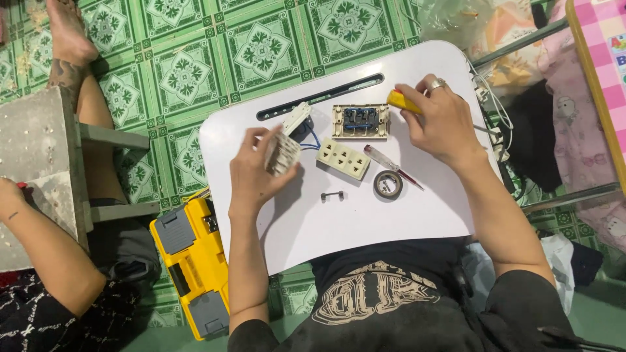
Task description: The person uses a screwdriver to remove screws from a white electrical outlet cover and then works on the internal wiring of the outlet. They manipulate wires and components on a small white table while another person sits nearby.
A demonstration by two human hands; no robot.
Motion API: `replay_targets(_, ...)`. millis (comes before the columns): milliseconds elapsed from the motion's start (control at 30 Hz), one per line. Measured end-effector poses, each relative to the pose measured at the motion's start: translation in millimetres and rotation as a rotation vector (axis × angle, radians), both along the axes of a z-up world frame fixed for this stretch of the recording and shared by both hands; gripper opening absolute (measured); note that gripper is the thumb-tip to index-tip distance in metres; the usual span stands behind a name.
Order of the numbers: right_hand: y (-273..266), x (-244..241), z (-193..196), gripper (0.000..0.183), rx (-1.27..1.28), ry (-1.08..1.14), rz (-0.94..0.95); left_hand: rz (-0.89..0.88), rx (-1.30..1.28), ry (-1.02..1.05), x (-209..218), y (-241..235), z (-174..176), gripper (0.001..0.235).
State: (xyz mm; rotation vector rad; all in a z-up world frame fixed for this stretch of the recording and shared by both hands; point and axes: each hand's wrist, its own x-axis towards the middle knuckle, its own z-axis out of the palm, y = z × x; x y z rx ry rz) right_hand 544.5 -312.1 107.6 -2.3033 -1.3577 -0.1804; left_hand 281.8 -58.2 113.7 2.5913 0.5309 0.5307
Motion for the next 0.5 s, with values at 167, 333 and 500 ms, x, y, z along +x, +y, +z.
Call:
replay_targets(167, 2.3, 10.2, -27.1, 0.042, 0.232, -0.055, 0.16, -0.15, -0.003, 0.321, 3.7, -9.2, 1.7, 0.065)
replay_targets(333, -2.9, 7.8, -41.8, 0.039, 0.582, 0.094, 0.411, -0.169, 0.025, 0.49, 8.9, -15.7, 6.9, 0.065)
replay_targets(500, -4.4, -4.0, -50.0, 0.052, 0.789, 0.373, 0.575, -0.212, 0.147, 0.449, 9.9, -18.6, -3.8, 0.059)
